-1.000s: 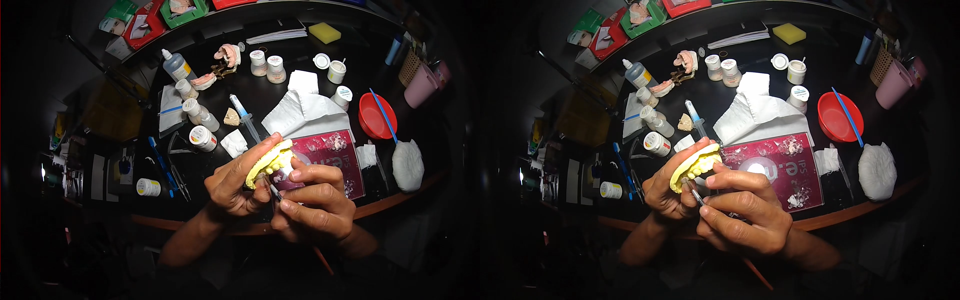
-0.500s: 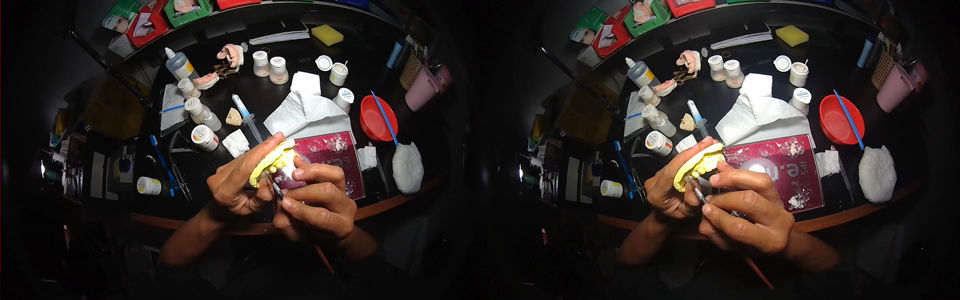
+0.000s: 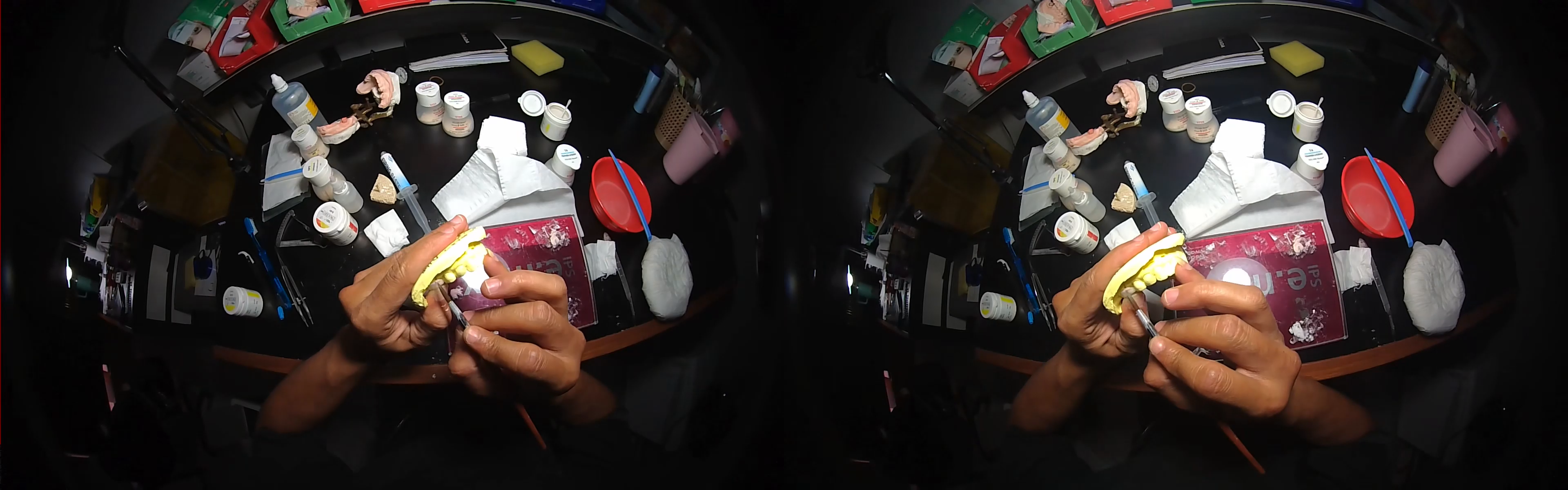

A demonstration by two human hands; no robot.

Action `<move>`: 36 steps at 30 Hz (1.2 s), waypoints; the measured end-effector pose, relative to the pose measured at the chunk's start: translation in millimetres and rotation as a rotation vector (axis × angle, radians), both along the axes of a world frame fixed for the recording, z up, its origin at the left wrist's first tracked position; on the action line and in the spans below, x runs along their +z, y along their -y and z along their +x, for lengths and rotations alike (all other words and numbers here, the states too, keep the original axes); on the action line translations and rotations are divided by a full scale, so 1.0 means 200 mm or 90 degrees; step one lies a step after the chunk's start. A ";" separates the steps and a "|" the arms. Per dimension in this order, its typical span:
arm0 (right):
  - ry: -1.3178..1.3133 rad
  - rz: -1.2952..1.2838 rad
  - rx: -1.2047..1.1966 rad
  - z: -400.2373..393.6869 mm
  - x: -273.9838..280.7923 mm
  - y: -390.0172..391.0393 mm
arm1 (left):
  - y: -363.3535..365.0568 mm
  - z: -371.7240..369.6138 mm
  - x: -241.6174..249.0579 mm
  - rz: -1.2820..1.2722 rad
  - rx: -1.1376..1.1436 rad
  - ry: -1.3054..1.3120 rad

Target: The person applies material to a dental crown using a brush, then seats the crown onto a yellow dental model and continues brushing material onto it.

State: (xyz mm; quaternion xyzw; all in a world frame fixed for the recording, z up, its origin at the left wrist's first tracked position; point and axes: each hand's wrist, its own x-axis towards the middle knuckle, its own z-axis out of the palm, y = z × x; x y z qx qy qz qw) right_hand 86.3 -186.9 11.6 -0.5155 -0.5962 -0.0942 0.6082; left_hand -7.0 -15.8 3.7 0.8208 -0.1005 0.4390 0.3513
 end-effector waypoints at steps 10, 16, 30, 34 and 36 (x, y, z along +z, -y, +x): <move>-0.001 -0.005 -0.002 0.00 0.00 0.00 | 0.00 0.00 -0.01 -0.016 -0.007 0.002; 0.004 -0.012 -0.003 0.00 0.00 0.00 | -0.01 0.00 -0.01 -0.006 -0.002 0.000; 0.007 -0.012 -0.002 0.00 0.00 0.00 | -0.01 0.00 -0.02 -0.007 0.005 0.005; 0.001 -0.014 0.001 0.00 0.00 0.00 | -0.01 0.01 -0.03 -0.008 -0.003 0.018; 0.004 -0.017 -0.002 0.00 0.01 0.00 | -0.01 0.01 -0.03 -0.006 -0.005 0.018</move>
